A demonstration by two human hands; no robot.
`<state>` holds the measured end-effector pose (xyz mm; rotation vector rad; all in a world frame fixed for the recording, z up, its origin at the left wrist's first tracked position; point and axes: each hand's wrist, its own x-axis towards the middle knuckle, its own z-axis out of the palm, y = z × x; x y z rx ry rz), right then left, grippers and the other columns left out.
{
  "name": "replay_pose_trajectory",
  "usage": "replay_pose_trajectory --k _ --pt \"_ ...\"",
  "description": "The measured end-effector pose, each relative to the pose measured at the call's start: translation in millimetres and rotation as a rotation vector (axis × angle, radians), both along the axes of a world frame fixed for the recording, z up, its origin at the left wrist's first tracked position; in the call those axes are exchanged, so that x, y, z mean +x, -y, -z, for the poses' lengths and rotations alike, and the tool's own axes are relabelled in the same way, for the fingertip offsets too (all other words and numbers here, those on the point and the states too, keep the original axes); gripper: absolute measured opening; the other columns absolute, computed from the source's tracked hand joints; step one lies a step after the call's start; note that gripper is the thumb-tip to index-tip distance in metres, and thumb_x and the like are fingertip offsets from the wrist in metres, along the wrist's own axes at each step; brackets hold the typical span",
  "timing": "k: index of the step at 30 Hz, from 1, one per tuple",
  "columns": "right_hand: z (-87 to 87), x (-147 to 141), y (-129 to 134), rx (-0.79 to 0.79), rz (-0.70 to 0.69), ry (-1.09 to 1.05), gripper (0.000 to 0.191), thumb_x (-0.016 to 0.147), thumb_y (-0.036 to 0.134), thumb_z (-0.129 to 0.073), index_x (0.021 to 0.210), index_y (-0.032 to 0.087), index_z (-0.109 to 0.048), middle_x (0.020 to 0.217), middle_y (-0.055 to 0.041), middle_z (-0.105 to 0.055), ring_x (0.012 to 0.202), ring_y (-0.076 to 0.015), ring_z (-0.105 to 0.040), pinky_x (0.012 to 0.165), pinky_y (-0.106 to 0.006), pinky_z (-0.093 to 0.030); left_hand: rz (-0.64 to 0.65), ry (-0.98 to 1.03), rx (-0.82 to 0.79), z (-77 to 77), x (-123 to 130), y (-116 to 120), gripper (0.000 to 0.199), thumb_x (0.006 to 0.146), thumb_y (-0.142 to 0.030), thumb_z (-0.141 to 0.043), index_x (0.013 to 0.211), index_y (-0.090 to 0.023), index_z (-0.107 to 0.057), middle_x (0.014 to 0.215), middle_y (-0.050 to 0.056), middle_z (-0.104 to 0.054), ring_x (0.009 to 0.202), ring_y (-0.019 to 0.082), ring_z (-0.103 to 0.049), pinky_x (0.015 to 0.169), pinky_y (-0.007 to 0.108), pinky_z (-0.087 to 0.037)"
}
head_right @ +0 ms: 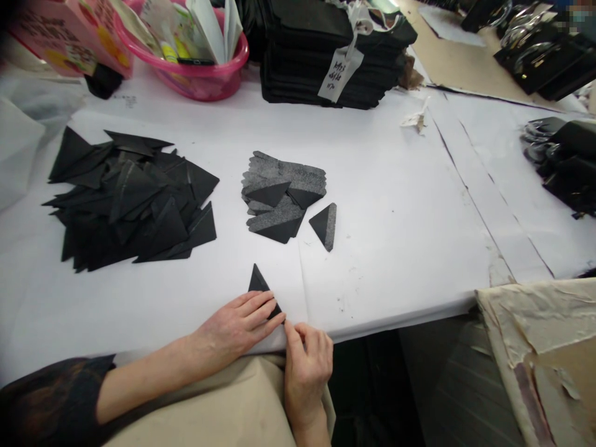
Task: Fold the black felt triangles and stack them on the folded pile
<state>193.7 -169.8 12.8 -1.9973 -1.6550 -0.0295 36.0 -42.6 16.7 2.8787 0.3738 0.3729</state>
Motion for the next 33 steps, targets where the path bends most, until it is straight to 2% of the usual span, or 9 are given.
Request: replay_pose_trajectory --k 6,13,20,25,33 --pt "-3.4 1.4 -0.8 -0.019 -0.053 0.065 0.020 0.093 0.010 -0.059 0.106 0.020 -0.070 0.089 -0.0054 -0.064 0.082 -0.0158 -0.055 0.078 -0.032 -0.042 -0.002 -0.016 0.040 0.9 -1.0 2.7 0.033 0.099 -0.017 -0.047 0.130 -0.011 -0.054 0.128 0.014 -0.054 0.126 0.030 -0.047 0.105 0.044 -0.042" --pt "-6.0 1.9 0.4 -0.015 -0.069 0.081 0.022 0.093 0.007 -0.057 0.107 0.019 -0.069 0.090 -0.0060 -0.063 0.082 -0.0159 -0.054 0.077 -0.032 -0.041 0.008 -0.020 0.047 -1.8 1.7 4.9 0.031 0.100 -0.012 -0.041 0.128 -0.009 -0.056 0.128 0.011 -0.055 0.128 0.025 -0.046 0.110 0.041 -0.038" --pt "-3.3 0.6 4.8 -0.054 -0.034 0.048 0.026 0.093 0.008 -0.058 0.112 0.021 -0.069 0.092 -0.0056 -0.063 0.081 -0.0153 -0.054 0.079 -0.033 -0.041 0.010 -0.028 0.058 -0.5 -1.0 9.6 0.035 0.100 -0.014 -0.039 0.131 -0.009 -0.055 0.129 0.013 -0.056 0.126 0.029 -0.049 0.105 0.043 -0.042" --pt "-4.9 5.7 12.6 -0.080 -0.057 0.048 0.029 0.093 0.007 -0.057 0.116 0.022 -0.067 0.095 -0.0057 -0.062 0.086 -0.0155 -0.055 0.083 -0.033 -0.042 0.012 -0.058 0.088 0.2 -1.8 13.0 0.037 0.099 -0.016 -0.040 0.134 -0.008 -0.052 0.132 0.016 -0.054 0.126 0.032 -0.049 0.104 0.045 -0.043" --pt "-14.7 1.5 22.9 -0.072 0.063 0.029 0.026 0.094 0.011 -0.058 0.116 0.021 -0.066 0.098 -0.0069 -0.064 0.086 -0.0173 -0.057 0.078 -0.033 -0.042 0.011 -0.061 0.057 0.4 0.1 13.7 0.037 0.099 -0.018 -0.043 0.134 -0.011 -0.052 0.131 0.016 -0.055 0.125 0.034 -0.051 0.102 0.047 -0.047"
